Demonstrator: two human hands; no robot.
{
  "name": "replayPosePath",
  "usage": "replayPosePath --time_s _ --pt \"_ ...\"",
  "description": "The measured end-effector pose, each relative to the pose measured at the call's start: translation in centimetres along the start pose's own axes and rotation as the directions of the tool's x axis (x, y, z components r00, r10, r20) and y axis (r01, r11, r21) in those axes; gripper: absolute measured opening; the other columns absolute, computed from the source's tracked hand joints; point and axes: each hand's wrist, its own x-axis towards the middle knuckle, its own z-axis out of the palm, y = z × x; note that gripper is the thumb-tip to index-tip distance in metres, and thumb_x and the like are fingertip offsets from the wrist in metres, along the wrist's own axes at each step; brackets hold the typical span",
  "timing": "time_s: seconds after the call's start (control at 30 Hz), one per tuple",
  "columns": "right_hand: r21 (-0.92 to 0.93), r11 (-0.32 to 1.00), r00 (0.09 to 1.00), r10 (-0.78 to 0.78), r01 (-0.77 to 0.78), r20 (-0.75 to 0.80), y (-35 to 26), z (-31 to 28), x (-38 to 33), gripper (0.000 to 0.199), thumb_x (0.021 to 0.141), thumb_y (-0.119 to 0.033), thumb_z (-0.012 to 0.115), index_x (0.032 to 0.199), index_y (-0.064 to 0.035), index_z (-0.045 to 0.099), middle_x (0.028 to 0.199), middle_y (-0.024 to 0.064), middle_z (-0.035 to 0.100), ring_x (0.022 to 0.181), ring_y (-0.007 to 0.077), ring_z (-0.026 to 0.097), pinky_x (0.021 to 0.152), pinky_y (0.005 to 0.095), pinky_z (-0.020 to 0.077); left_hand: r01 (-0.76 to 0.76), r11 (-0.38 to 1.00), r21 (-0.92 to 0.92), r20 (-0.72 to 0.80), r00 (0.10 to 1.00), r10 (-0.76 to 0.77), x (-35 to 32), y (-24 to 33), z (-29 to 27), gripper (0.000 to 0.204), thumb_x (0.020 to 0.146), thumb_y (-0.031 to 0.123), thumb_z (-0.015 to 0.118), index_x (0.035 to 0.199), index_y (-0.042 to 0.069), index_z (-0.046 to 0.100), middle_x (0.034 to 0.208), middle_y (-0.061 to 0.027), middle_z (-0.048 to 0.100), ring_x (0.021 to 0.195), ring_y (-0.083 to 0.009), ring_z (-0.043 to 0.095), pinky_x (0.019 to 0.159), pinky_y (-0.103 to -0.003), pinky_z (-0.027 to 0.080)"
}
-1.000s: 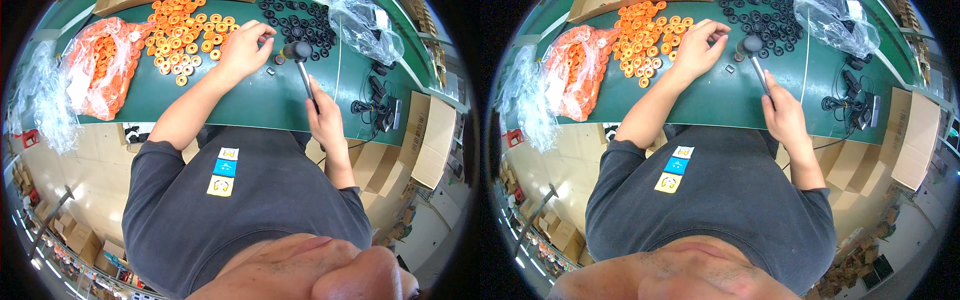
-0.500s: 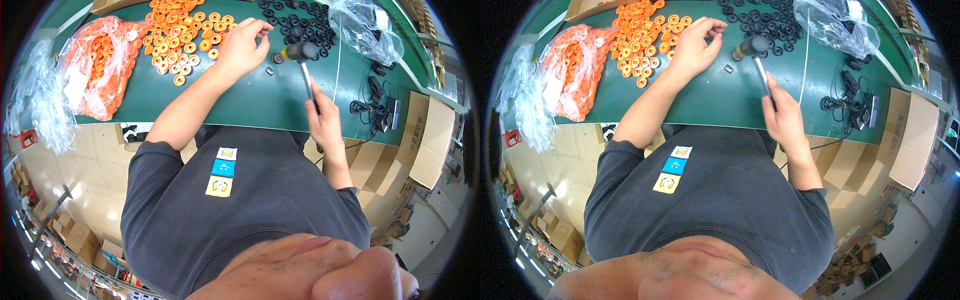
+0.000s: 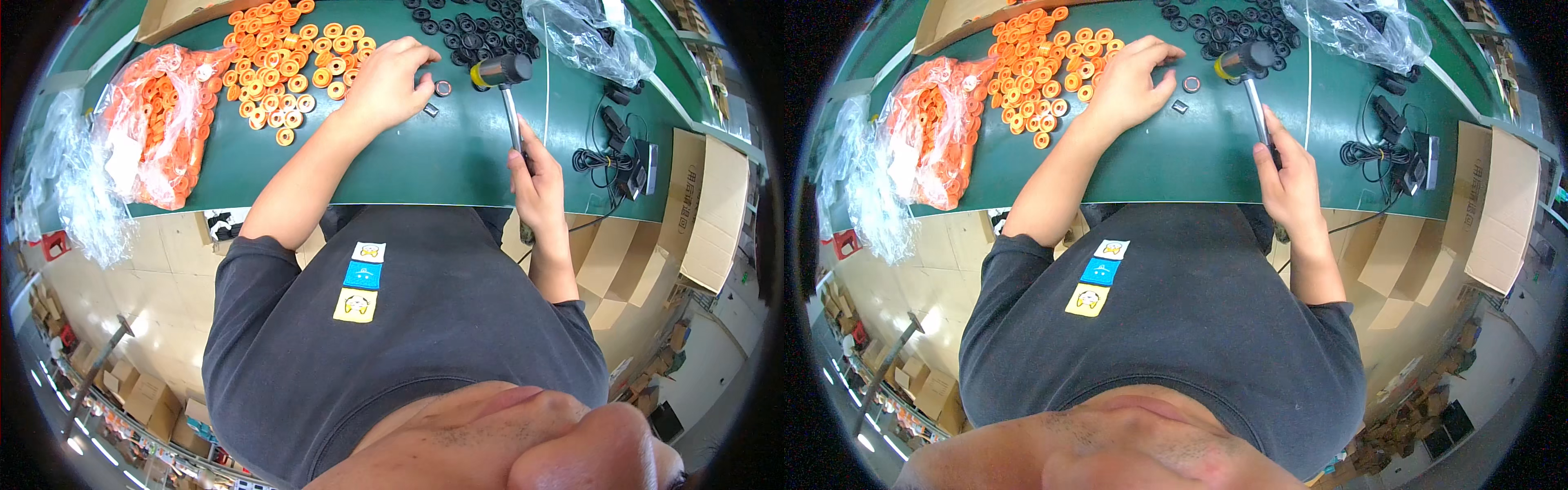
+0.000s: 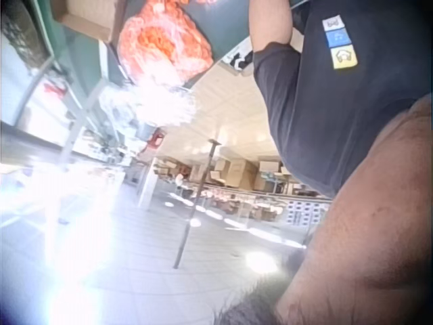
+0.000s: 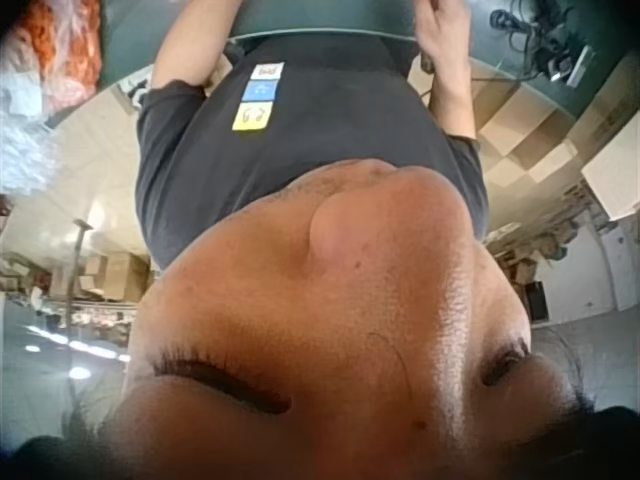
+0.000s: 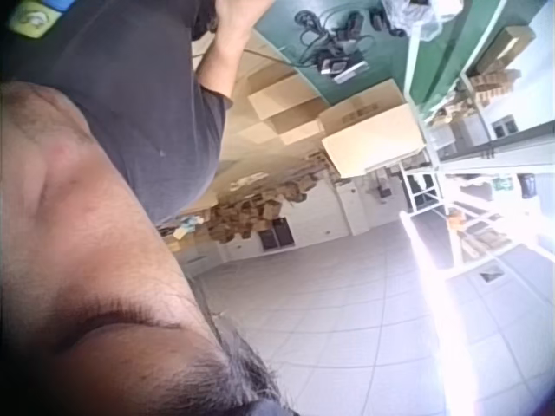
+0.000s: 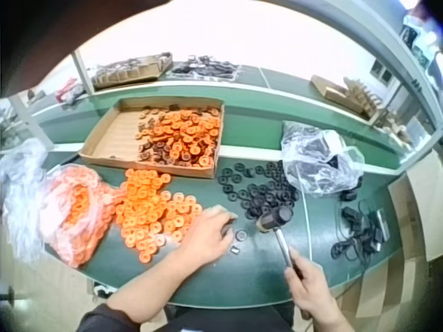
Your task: The person assembles circular components by inserting black rings into orange plastic bases by hand, tapping them with a mallet, and placing the completed parts into a cardboard box.
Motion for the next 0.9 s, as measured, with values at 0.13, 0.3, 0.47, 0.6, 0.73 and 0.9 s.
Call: replayPosePath --time_s 0.13,0.3,0.47,0.6,0.73,0.9 --pt "0.02 0.997 0.996 -0.077 0.076 0.049 -0.4 0.7 -0.1 0.046 0.094 -0.004 0.058 0.14 -0.0006 0.052 0.118 0.0232 0.067 0.108 0.0308 0.067 0.094 0.036 0.049 -0.052 0.99 0.131 0.038 0.998 0.048 0.0 -0.3 0.1 0.029 0.078 0.003 0.058 0.104 0.003 0.068 0.099 -0.0127 0.065 0.098 -0.0321 0.061 0.088 -0.042 0.05" --pt "-0.127 0.968 0.975 -0.208 0.217 0.079 -1.3 1.4 0.2 0.047 0.092 -0.005 0.059 0.138 -0.0005 0.053 0.112 0.0241 0.066 0.1 0.037 0.067 0.089 0.0369 0.0506 -0.014 0.979 0.205 0.002 1.0 0.014 0.2 -0.4 -0.1 0.033 0.074 0.0 0.056 0.104 0.003 0.068 0.099 -0.0136 0.065 0.098 -0.0323 0.061 0.087 -0.043 0.049" --pt "-0.288 0.903 0.948 -0.298 0.318 0.113 -0.9 1.9 0.8 0.048 0.091 -0.006 0.06 0.137 -0.0007 0.053 0.102 0.0227 0.066 0.09 0.0398 0.065 0.08 0.0401 0.0513 0.005 0.985 0.171 -0.032 0.999 0.001 0.1 -0.6 -0.2 0.033 0.074 0.0 0.055 0.104 0.004 0.068 0.097 -0.0133 0.065 0.097 -0.0321 0.061 0.088 -0.042 0.049" --pt "0.105 0.987 0.989 -0.132 0.125 0.065 1.2 1.1 0.1 0.046 0.094 -0.005 0.058 0.14 -0.0025 0.052 0.094 0.0131 0.067 0.069 0.022 0.063 0.061 0.0317 0.0495 -0.048 0.985 0.168 -0.021 0.998 0.052 0.1 -0.7 -0.2 0.031 0.075 0.003 0.057 0.104 0.004 0.068 0.098 -0.0125 0.064 0.098 -0.0316 0.06 0.088 -0.042 0.048" --pt "0.48 0.876 0.989 0.029 0.046 -0.147 4.1 -0.3 0.1 0.047 0.097 -0.005 0.057 0.142 -0.0004 0.047 0.085 0.0026 0.06 0.057 0.0057 0.052 0.049 0.0198 0.0413 -0.139 0.977 0.163 0.132 0.984 0.118 0.0 -0.1 -0.1 0.03 0.077 0.015 0.069 0.105 0.004 0.069 0.1 -0.0104 0.064 0.098 -0.0304 0.059 0.089 -0.042 0.048" --pt "0.613 0.79 0.954 0.172 0.015 -0.246 7.3 -3.9 2.3 0.052 0.093 -0.004 0.061 0.14 0.0066 0.042 0.084 0.0025 0.062 0.053 0.0083 0.054 0.045 0.0211 0.0418 -0.162 0.96 0.23 0.201 0.973 0.117 -0.1 -0.2 0.7 0.029 0.079 0.021 0.074 0.104 0.008 0.071 0.097 -0.0078 0.062 0.098 -0.0287 0.058 0.088 -0.041 0.047"
